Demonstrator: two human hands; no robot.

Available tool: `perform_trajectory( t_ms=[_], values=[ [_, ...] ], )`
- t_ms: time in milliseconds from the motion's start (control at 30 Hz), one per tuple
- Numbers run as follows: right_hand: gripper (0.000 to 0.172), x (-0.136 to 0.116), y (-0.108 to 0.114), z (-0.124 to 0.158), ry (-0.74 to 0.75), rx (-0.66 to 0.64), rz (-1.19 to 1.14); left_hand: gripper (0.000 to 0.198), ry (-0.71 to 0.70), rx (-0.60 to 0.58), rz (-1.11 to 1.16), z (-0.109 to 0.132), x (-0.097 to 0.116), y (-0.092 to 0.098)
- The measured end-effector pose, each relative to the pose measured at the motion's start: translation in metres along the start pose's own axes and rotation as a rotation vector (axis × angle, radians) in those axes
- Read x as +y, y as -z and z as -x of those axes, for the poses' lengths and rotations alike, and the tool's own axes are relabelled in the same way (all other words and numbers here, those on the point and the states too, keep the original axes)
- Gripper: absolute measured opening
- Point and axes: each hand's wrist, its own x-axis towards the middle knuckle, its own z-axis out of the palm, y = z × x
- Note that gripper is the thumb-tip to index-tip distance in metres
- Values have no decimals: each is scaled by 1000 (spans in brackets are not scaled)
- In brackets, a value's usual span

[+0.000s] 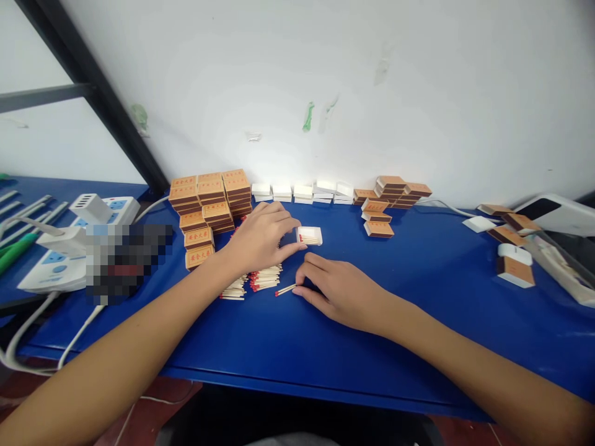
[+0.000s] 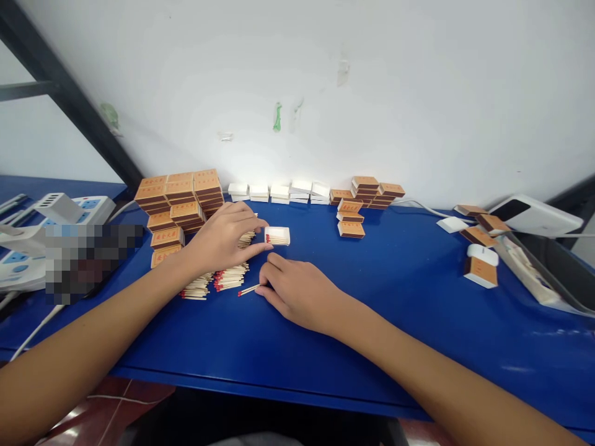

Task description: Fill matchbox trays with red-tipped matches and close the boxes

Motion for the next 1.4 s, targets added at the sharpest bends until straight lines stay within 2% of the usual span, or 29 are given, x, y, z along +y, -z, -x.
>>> perform_trajectory(
  t_ms=[300,533,633,733,900,1033,1400],
  values=[
    [13,0,-6,-3,32,75,-3,33,-1,6,1,-1,0,0],
    [13,0,-17,-10,28,8,33,33,-6,3,3,0,0,-1],
    [13,2,-13,-9,36,21,90,32,-9,-5,-9,0,-1,-1],
    [12,11,1,-6,-27,111,90,30,-9,-15,-12,0,-1,-1],
    [17,38,18,-5,-214,380,172,35,-12,-7,25,0,3,-1],
    [17,50,16,-7,-215,375,193,35,-9,18,63,0,6,-2],
    [17,42,11,-9,-199,415,157,33,8,44,106,-2,2,1]
  ],
)
